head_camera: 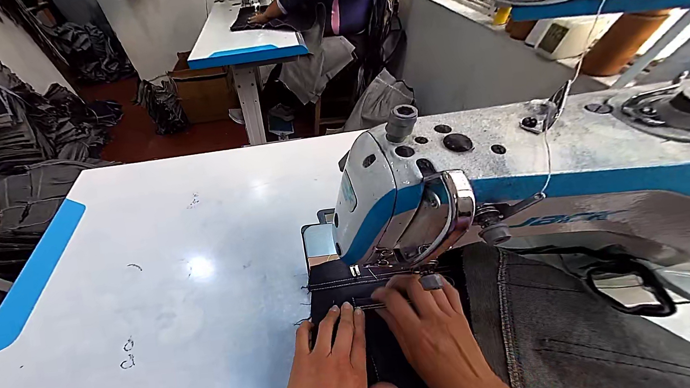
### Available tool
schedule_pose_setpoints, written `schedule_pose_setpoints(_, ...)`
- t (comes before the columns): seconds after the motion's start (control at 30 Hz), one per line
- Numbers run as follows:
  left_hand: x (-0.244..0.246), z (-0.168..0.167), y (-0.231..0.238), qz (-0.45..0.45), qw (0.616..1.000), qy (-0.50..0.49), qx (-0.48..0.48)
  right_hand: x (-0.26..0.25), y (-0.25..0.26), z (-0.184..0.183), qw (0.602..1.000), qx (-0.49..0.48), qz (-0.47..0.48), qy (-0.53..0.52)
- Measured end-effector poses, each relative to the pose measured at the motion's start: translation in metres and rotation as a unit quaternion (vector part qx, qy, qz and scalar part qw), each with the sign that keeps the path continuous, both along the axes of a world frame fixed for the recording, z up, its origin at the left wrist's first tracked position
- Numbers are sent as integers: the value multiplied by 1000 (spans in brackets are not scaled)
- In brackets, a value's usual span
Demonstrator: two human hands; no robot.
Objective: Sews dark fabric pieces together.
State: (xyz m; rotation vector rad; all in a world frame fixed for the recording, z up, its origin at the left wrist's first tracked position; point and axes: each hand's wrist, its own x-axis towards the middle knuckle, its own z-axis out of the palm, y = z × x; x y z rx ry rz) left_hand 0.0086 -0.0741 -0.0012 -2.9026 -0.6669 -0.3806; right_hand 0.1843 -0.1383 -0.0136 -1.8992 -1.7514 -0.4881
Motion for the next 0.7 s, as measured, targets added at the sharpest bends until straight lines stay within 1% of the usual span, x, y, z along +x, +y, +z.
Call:
schedule_pose_setpoints(0.07,0,-2,1,1,1000,-6,-11,-5,-14,-5,1000,3,29,-3)
schedule_pose_setpoints(0.13,1,-4,5,1,1000,-15,-26,0,-16,-11,998,-3,52,20)
schedule_pose_setpoints(0.27,11,-2,21,18,997,-6,-74,18,3,-14,995,-29,60,71)
schedule_pose_setpoints(0.37,18,1,28,36,995,4,-92,29,17,-15,995,-19,61,78)
schedule_pose_setpoints(0.47,22,4,26,45,992,26,-113,33,18,-16,995,-22,68,71)
schedule_pose_setpoints(0.57,21,5,22,42,993,27,-111,30,12,-17,996,-31,55,59)
schedule_pose_setpoints(0.7,19,-1,24,35,996,3,-80,26,11,-18,997,-28,40,58)
